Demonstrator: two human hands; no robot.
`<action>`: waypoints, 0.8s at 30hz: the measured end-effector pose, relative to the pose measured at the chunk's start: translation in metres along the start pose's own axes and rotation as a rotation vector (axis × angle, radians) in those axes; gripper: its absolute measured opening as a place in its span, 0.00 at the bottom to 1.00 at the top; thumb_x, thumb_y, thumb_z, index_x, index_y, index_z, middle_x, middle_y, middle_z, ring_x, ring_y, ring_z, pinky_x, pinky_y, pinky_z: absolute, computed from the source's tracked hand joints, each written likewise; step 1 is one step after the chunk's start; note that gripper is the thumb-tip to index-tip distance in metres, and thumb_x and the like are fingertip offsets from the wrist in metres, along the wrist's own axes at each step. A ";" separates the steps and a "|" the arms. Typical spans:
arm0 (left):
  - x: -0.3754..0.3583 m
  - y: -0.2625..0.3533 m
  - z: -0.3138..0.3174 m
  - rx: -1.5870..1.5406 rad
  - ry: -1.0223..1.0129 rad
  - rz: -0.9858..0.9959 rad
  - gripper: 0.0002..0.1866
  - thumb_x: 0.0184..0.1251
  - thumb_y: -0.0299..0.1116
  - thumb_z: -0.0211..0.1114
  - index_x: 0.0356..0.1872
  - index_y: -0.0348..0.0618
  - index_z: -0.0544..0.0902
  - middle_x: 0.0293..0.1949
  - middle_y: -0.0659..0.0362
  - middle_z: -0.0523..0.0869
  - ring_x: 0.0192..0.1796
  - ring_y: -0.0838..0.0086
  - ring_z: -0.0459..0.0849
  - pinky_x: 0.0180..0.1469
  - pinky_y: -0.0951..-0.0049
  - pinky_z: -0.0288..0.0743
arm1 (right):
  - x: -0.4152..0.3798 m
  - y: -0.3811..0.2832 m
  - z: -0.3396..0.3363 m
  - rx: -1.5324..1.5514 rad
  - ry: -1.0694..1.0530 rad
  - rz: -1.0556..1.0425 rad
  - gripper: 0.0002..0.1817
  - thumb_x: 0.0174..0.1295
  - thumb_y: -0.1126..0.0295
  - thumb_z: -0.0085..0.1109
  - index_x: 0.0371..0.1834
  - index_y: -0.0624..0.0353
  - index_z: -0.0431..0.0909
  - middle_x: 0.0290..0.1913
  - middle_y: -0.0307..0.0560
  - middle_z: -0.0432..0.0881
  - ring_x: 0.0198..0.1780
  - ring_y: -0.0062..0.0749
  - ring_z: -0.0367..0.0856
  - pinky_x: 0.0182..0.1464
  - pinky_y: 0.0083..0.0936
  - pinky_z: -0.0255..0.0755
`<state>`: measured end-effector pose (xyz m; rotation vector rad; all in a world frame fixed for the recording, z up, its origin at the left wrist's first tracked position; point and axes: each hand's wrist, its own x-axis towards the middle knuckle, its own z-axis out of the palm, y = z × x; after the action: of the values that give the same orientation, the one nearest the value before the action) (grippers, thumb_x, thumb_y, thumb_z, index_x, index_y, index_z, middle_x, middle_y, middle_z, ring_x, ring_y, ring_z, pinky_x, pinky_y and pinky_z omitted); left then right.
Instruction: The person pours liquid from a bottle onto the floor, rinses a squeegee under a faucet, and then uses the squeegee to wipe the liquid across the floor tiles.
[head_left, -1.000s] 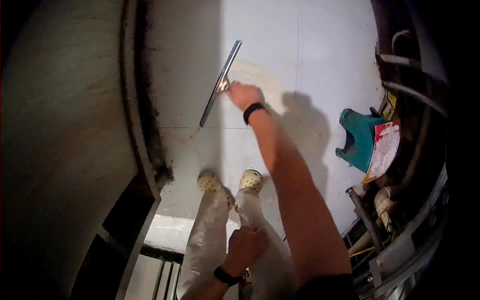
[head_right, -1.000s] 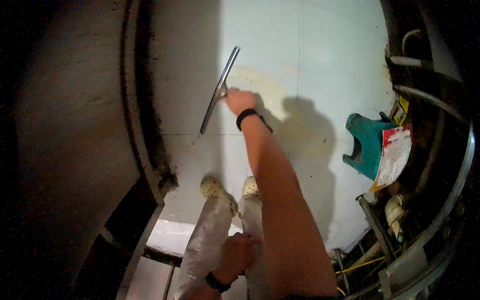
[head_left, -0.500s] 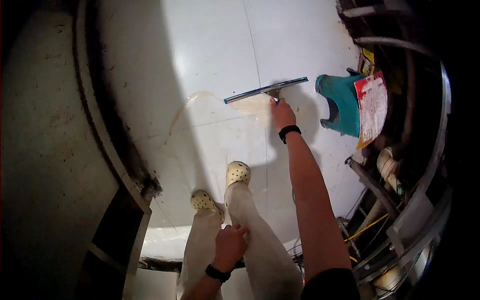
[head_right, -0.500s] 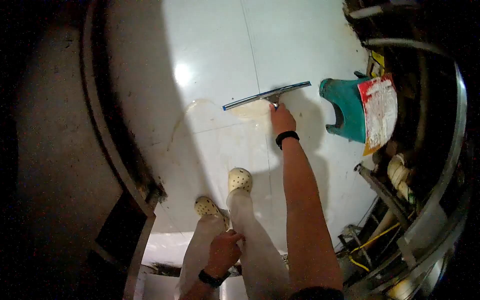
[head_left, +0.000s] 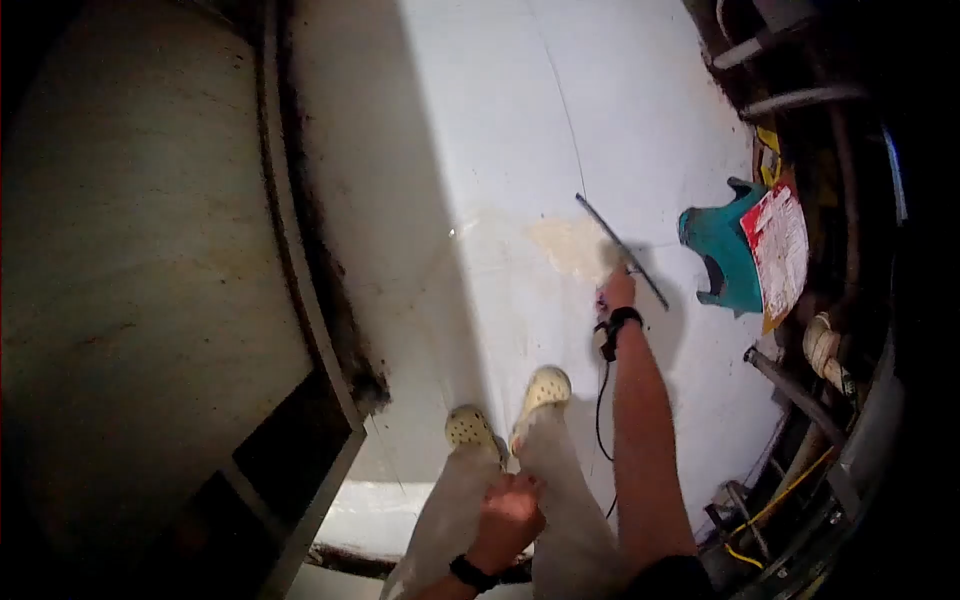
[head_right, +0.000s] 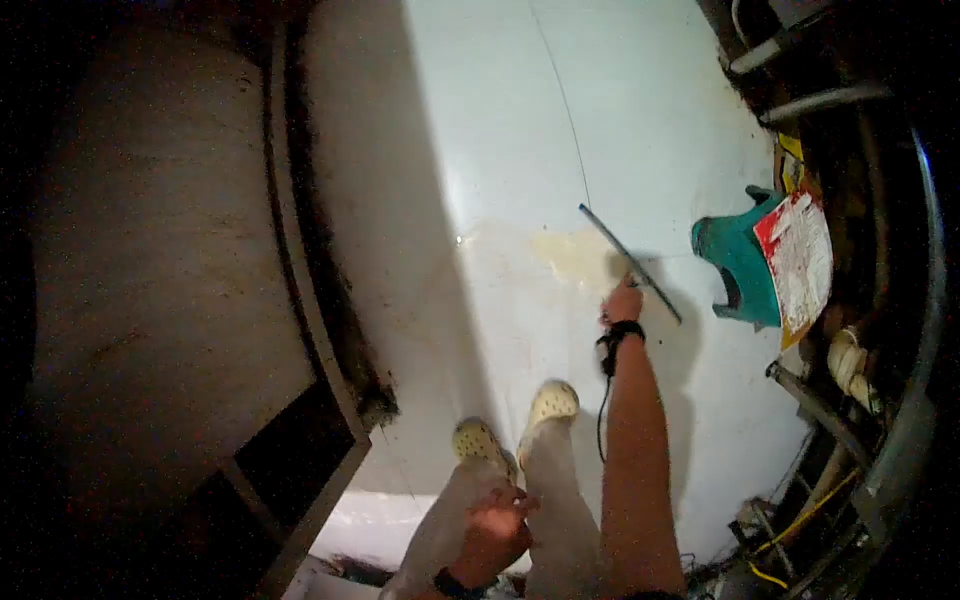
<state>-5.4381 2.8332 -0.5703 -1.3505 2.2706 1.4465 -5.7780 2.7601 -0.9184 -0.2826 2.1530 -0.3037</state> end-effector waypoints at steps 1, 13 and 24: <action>-0.001 -0.004 -0.001 -0.023 0.026 0.009 0.21 0.45 0.23 0.61 0.45 0.46 0.83 0.44 0.53 0.83 0.49 0.57 0.82 0.53 0.58 0.76 | -0.006 -0.021 0.017 0.150 0.019 0.013 0.18 0.74 0.60 0.44 0.57 0.62 0.66 0.34 0.51 0.81 0.31 0.40 0.81 0.28 0.37 0.80; -0.035 -0.014 0.007 -0.137 0.084 -0.039 0.17 0.52 0.39 0.63 0.42 0.44 0.82 0.40 0.54 0.83 0.42 0.58 0.80 0.41 0.58 0.75 | -0.125 -0.191 0.270 -0.266 0.026 -0.408 0.21 0.73 0.60 0.41 0.38 0.64 0.82 0.38 0.56 0.85 0.40 0.46 0.86 0.47 0.38 0.79; -0.057 0.025 0.034 -0.016 -0.191 -0.226 0.17 0.47 0.32 0.62 0.42 0.47 0.83 0.39 0.57 0.82 0.45 0.61 0.80 0.48 0.63 0.75 | -0.132 -0.122 0.155 -0.812 -0.074 -0.690 0.23 0.67 0.45 0.50 0.44 0.56 0.77 0.39 0.51 0.86 0.41 0.50 0.85 0.43 0.45 0.78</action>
<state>-5.4343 2.8980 -0.5423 -1.3579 1.9257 1.4513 -5.5659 2.6690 -0.8631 -1.4767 1.9411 0.2233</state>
